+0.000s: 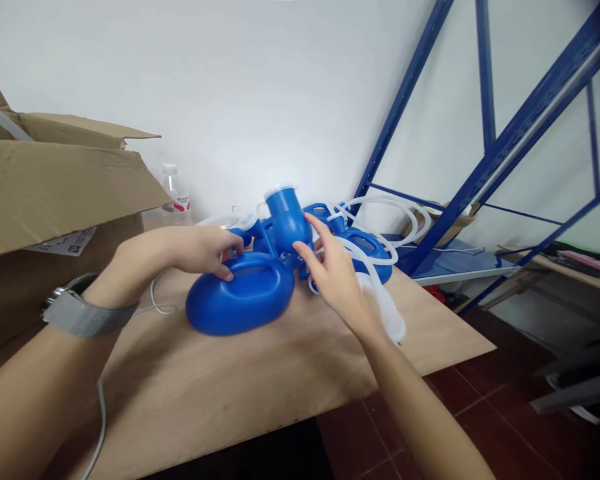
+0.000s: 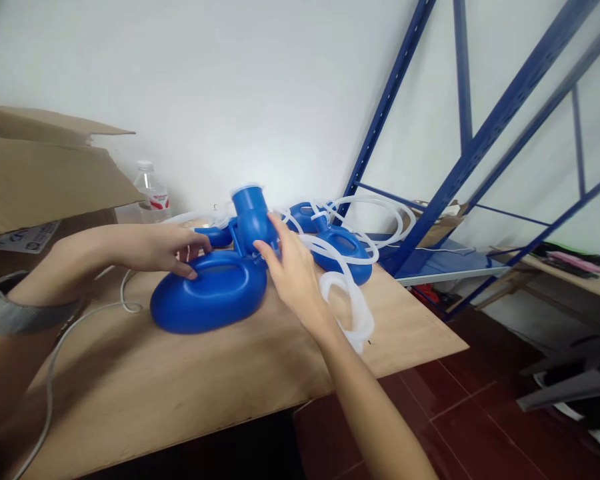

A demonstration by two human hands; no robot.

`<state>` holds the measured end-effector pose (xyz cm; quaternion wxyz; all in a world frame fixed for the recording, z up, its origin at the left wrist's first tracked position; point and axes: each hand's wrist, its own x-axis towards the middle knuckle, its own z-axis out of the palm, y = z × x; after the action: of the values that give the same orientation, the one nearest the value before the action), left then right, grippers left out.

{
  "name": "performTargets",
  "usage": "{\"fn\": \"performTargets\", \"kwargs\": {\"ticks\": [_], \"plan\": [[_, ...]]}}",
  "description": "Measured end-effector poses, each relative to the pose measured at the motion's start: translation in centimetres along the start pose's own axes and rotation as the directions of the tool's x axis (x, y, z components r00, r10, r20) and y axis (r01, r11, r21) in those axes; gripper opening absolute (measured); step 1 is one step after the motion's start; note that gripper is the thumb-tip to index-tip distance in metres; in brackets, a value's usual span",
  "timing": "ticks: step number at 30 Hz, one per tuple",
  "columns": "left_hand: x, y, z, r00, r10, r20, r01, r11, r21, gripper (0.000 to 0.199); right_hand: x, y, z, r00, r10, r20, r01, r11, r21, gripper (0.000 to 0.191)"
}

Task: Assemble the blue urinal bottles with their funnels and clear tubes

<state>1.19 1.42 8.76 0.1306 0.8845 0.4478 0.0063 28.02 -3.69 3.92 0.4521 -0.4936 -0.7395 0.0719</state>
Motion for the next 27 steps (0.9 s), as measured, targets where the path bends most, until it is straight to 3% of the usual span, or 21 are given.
{"fn": "performTargets", "kwargs": {"ticks": [3, 6, 12, 21, 23, 27], "plan": [[-0.2, 2.2, -0.2, 0.993, 0.005, 0.114, -0.001, 0.999, -0.033, 0.045, 0.6, -1.5, 1.1, 0.996, -0.045, 0.081, 0.052, 0.995, -0.083, 0.055], [0.0, 3.1, 0.1, 0.996, -0.004, 0.086, 0.005, 1.000, -0.009, 0.044, 0.5, -1.9, 1.3, 0.986, -0.030, 0.164, 0.053, 0.989, -0.138, 0.056], [0.1, 4.0, 0.3, 0.997, 0.051, 0.053, -0.052, 0.998, 0.024, 0.038, -0.3, -2.1, -1.3, 0.979, 0.039, 0.201, 0.002, 0.980, -0.200, 0.061], [0.9, 4.8, 1.5, 0.992, 0.126, -0.025, -0.124, 0.991, 0.040, 0.035, 0.8, -3.1, -4.3, 0.941, -0.021, 0.337, 0.110, 0.963, -0.247, 0.051], [1.2, 4.7, 1.8, 0.990, 0.134, -0.046, -0.131, 0.989, 0.065, 0.033, 0.6, -2.6, -4.7, 0.931, -0.016, 0.364, 0.125, 0.953, -0.277, 0.063], [1.8, 4.6, 2.1, 0.985, 0.140, -0.100, -0.135, 0.989, 0.058, 0.031, -1.4, -0.4, -5.0, 0.895, 0.098, 0.436, 0.063, 0.939, -0.339, 0.104]]}}
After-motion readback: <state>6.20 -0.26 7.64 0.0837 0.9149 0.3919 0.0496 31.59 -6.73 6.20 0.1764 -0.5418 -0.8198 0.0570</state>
